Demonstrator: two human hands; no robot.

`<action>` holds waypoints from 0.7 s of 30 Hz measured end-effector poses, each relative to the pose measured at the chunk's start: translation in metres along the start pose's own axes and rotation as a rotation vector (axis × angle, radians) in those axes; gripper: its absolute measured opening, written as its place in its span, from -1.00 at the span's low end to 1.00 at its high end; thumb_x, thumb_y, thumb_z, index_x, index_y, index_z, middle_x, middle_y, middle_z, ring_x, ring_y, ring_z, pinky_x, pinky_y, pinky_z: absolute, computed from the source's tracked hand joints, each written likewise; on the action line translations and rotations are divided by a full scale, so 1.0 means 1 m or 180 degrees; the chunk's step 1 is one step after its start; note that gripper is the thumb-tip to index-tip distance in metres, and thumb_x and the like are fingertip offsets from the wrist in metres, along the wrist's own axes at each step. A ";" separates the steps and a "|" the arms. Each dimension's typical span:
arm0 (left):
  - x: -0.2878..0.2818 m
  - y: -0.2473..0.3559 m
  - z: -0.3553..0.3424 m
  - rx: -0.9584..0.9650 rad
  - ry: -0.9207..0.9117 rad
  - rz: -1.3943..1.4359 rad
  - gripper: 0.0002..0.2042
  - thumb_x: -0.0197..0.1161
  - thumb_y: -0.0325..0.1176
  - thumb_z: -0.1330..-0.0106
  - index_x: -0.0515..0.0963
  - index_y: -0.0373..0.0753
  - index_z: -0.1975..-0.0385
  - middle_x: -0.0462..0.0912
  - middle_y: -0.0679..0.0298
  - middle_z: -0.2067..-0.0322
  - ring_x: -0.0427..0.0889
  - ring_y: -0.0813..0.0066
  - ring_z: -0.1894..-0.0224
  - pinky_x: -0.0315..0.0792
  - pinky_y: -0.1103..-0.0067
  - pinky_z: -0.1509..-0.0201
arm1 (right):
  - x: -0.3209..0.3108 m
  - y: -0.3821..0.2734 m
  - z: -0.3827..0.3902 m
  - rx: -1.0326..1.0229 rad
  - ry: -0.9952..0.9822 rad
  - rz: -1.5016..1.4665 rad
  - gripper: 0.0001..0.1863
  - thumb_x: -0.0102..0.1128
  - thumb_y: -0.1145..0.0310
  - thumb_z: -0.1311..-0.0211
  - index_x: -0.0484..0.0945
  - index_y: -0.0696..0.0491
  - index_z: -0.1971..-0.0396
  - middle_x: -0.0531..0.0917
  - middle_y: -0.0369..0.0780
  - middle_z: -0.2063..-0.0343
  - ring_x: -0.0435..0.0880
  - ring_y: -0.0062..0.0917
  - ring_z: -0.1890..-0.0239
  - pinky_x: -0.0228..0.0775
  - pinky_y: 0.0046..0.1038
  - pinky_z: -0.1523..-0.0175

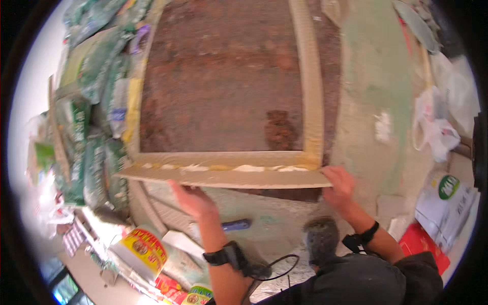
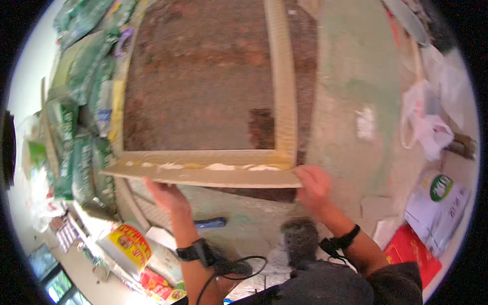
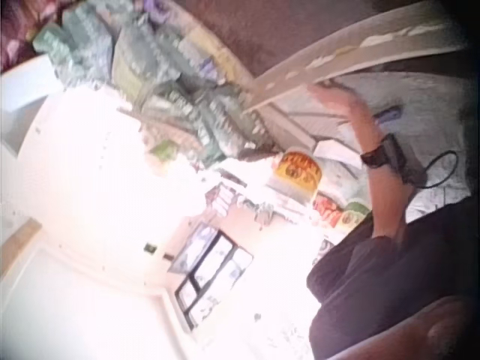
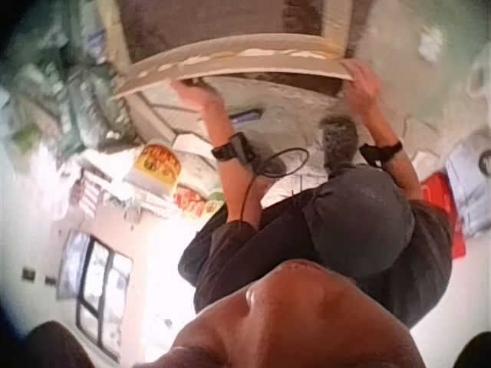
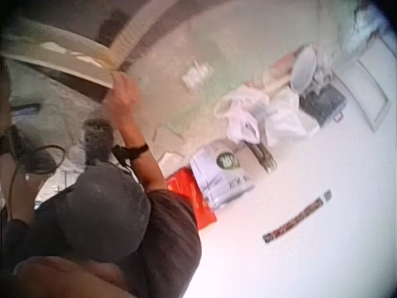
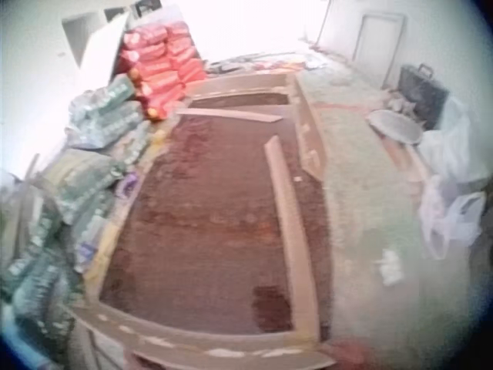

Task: Preparing and applying adhesive to a tile piece for installation on a wall edge.

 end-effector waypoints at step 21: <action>0.006 0.005 -0.007 0.0141 -0.0314 -0.0382 -0.30 0.07 0.17 -0.57 0.27 -0.22 -0.50 0.48 0.07 -0.27 0.48 0.15 -0.25 0.39 0.26 -0.34 | -0.028 0.009 0.019 0.1171 0.0426 -0.0596 -0.88 0.33 0.47 -0.29 0.69 0.13 0.21 0.67 -0.09 0.38 0.68 -0.14 0.35 0.52 -0.21 0.28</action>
Point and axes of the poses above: each hand's wrist, its own z-axis away from the middle knuckle, its own x-axis out of the palm, y = z × x, the point moved 1 cm from there along -z, towards the middle knuckle
